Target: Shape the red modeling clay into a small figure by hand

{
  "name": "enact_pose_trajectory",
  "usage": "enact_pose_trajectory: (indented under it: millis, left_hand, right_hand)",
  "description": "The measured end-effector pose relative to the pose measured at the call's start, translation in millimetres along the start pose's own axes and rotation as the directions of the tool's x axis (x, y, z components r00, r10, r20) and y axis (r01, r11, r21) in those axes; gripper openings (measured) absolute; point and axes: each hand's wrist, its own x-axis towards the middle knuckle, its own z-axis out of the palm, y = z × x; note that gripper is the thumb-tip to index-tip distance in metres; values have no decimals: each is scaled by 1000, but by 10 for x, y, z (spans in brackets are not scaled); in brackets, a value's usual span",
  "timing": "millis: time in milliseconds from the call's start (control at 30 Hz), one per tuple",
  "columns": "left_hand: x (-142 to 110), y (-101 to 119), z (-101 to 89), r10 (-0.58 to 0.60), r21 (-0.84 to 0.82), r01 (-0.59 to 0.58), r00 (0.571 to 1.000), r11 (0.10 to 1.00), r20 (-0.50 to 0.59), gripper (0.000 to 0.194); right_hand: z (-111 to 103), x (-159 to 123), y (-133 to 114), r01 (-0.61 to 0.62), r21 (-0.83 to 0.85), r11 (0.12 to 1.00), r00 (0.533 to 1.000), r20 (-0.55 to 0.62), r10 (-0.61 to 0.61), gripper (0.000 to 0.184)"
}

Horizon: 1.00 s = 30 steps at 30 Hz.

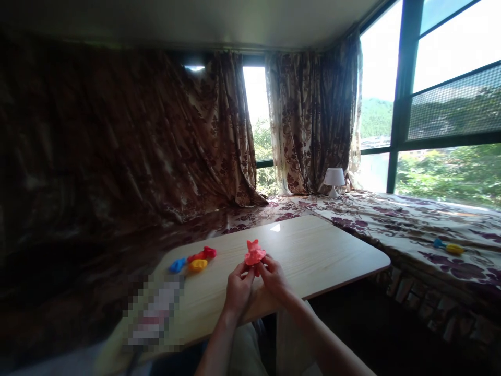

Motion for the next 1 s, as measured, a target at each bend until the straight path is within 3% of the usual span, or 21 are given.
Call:
enact_pose_trajectory:
  millis: [233, 400, 600, 1000]
  left_hand:
    - [0, -86, -26, 3, -7, -3, 1000, 1000, -21, 29]
    - [-29, -53, -17, 4, 24, -1, 995, 1000, -102, 31]
    - [-49, -60, 18, -16, 87, 21, 998, 996, -57, 34]
    - [-39, -36, 17, 7, 137, -2, 999, 991, -39, 30]
  right_hand:
    - [-34, -20, -33, 27, -65, 998, 999, 41, -24, 26]
    - [-102, 11, 11, -74, -34, 997, 969, -241, 63, 25]
    - [-106, 4, -51, -33, -1, 999, 989, -141, 33, 27]
    - [-105, 31, -32, -118, 60, 991, 983, -135, 126, 20]
